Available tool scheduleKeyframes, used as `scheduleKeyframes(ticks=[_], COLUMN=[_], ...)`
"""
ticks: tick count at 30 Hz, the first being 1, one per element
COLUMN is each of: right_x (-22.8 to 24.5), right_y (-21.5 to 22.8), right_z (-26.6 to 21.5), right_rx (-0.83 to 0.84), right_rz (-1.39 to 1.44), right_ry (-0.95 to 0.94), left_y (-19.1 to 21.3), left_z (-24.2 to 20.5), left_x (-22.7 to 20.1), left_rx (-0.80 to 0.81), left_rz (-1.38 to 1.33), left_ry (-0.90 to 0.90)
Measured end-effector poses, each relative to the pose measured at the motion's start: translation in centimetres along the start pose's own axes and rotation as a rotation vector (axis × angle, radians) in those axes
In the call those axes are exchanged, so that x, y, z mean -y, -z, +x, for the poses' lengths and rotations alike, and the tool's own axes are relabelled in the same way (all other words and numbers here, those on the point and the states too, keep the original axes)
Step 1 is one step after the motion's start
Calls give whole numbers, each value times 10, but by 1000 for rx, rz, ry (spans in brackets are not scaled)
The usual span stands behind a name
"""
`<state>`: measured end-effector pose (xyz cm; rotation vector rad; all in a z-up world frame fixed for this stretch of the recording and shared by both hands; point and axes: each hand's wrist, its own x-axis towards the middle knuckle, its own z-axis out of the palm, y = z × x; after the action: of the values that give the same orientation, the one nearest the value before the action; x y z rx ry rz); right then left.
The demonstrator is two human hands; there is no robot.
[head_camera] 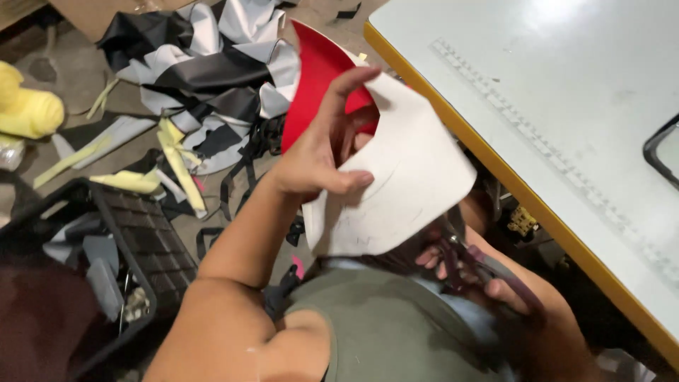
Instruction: Tracing a template onto fabric with a pen and then cutting the shape out with scissors.
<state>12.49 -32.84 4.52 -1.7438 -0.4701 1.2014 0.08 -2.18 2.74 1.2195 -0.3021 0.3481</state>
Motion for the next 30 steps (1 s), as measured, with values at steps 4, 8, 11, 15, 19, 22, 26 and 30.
scheduleKeyframes(ticks=[4,8,11,15,19,22,26,30], right_x=[-53,-47,-40,-63,-77,-74,-64,-56], right_y=[46,62,66,73,67,66,55,45], right_z=[2,-15,-19,-7,-13,-7,-1,7], right_rx=[537,581,639,687,577,625,636,556], right_rz=[63,55,105,-10,272,112,144,189], right_ry=[388,456,511,559,483,508,501,498], left_y=[-28,-71,-83,-114,-121,-123,-103,-92], left_z=[9,16,13,0,-11,-10,-7,-1], left_x=[-11,-18,-6,-9,-12,-15,-12,-20], left_rx=[-43,-25,122,57,14,105,223,188], left_rz=[154,427,668,651,654,622,703,457], left_ry=[17,124,-8,75,118,141,124,248])
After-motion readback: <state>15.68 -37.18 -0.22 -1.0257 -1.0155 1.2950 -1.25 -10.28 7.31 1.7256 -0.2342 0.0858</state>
